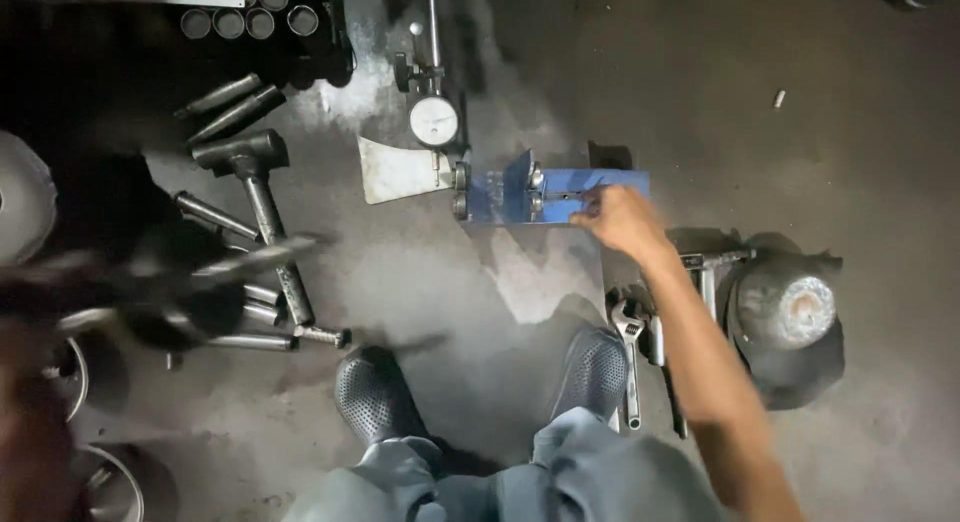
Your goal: The person handles a shaft assembly with a rotor, places it on a blue block, and rotates it under a dial indicator mounted on a magnetic base to measure runout. They reposition the assembly, tap a component with a hammer, adjust the indicator, and repeatedly spin the shaft while checking the gauge.
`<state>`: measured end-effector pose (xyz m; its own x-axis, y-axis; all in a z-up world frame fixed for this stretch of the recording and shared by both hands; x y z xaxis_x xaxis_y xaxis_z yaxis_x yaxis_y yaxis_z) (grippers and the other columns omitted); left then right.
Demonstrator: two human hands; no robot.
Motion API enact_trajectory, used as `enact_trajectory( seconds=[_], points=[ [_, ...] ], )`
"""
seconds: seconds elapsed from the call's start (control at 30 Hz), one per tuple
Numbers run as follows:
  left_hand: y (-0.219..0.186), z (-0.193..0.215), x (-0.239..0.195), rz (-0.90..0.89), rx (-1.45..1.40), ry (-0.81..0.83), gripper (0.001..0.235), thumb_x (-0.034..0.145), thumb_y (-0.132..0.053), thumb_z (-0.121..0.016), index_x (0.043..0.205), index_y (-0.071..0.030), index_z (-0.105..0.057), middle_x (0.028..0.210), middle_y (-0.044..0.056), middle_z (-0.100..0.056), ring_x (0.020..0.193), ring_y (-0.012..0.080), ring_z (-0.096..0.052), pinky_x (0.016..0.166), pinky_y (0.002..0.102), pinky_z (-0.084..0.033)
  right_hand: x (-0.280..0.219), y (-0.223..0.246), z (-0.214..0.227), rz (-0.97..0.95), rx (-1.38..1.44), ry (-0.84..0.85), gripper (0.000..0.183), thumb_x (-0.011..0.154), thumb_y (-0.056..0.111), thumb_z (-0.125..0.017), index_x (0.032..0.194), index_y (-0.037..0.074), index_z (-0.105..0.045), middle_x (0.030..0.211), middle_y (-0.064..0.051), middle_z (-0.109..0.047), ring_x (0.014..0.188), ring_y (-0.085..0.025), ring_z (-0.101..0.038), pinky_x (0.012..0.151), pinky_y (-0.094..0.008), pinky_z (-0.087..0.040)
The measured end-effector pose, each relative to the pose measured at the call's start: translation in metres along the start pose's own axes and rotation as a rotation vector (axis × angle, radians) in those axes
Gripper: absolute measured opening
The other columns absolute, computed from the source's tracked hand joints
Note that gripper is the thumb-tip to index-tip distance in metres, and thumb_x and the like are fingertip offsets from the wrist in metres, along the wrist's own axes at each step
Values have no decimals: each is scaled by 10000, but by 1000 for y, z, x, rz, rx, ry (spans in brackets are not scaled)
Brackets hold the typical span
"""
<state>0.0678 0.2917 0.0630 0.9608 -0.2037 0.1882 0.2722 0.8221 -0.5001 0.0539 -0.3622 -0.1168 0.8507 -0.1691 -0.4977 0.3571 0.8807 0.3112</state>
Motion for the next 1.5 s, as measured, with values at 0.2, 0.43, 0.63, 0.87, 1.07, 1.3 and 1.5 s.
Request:
enact_trajectory(
  seconds=[0.2, 0.43, 0.63, 0.87, 1.07, 1.3, 1.5],
  points=[
    [-249, -56, 64, 0, -196, 21, 245, 886, 47, -731, 1122, -9, -766, 838, 96, -783, 659, 151, -751, 581, 253, -494, -114, 63, 125, 357, 541, -492, 376, 938, 297, -741, 1244, 79, -722, 1178, -151, -756, 1040, -283, -750, 888, -381, -600],
    [-392, -99, 108, -391, -609, 129, 254, 836, 16, -760, 1083, -23, -717, 1342, 165, -670, 1369, 344, -603, 1126, 449, -494, -142, 178, 156, 659, 110, -43, 1062, 614, 497, -969, 1419, 10, -475, 1292, -239, -607, 1094, -422, -640, 935, -496, -547],
    [-413, -116, 124, -544, -728, 125, 253, 826, 21, -773, 1068, -13, -705, 1395, 122, -581, 1441, 370, -489, 1235, 501, -433, -151, 149, 162, 869, 261, -492, 492, 634, 47, -785, 1090, -15, -609, 1133, -242, -637, 1001, -375, -689, 843, -420, -571],
    [-403, -144, 146, -431, -859, 330, 193, 915, -90, -739, 1105, -71, -717, 1446, 65, -588, 1342, 289, -609, 1145, 397, -530, -137, 79, 111, 575, 657, -798, 146, 1030, 103, -668, 1102, -23, -657, 987, -62, -709, 891, -114, -688, 802, -244, -563],
    [-295, -116, 156, -578, -727, 90, 419, 916, -92, -759, 1302, -1, -626, 1413, 186, -528, 1346, 378, -527, 1146, 477, -462, -118, 121, 117, 728, 1313, -584, 357, 1096, 333, -719, 1143, -4, -615, 922, -124, -669, 862, -224, -669, 904, -407, -609],
    [-29, -473, 98, 923, -1331, 110, 406, 1049, -427, -583, 1182, -44, -591, 899, 60, -694, 767, 169, -651, 693, 349, -549, -104, 123, 120, 706, 1299, -649, 400, 1132, 363, -667, 1070, -27, -609, 778, -138, -610, 695, -259, -648, 872, -444, -529],
    [-84, -555, 139, 1110, -2124, 318, 309, 1001, -337, -505, 1084, -60, -613, 995, 127, -720, 893, 268, -717, 807, 433, -596, -80, 99, 97, 634, 1412, -576, 381, 1098, 389, -656, 1071, 9, -632, 750, -110, -629, 660, -266, -678, 920, -458, -527]
  ],
)
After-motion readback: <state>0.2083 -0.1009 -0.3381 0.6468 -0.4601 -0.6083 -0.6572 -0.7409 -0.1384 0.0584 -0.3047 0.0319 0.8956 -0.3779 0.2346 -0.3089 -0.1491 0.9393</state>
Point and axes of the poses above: each hand's wrist, its own x-axis towards the middle knuckle, its own z-axis out of the back of the hand, y = z × x, the point moved 6 cm from there along x, towards the middle knuckle
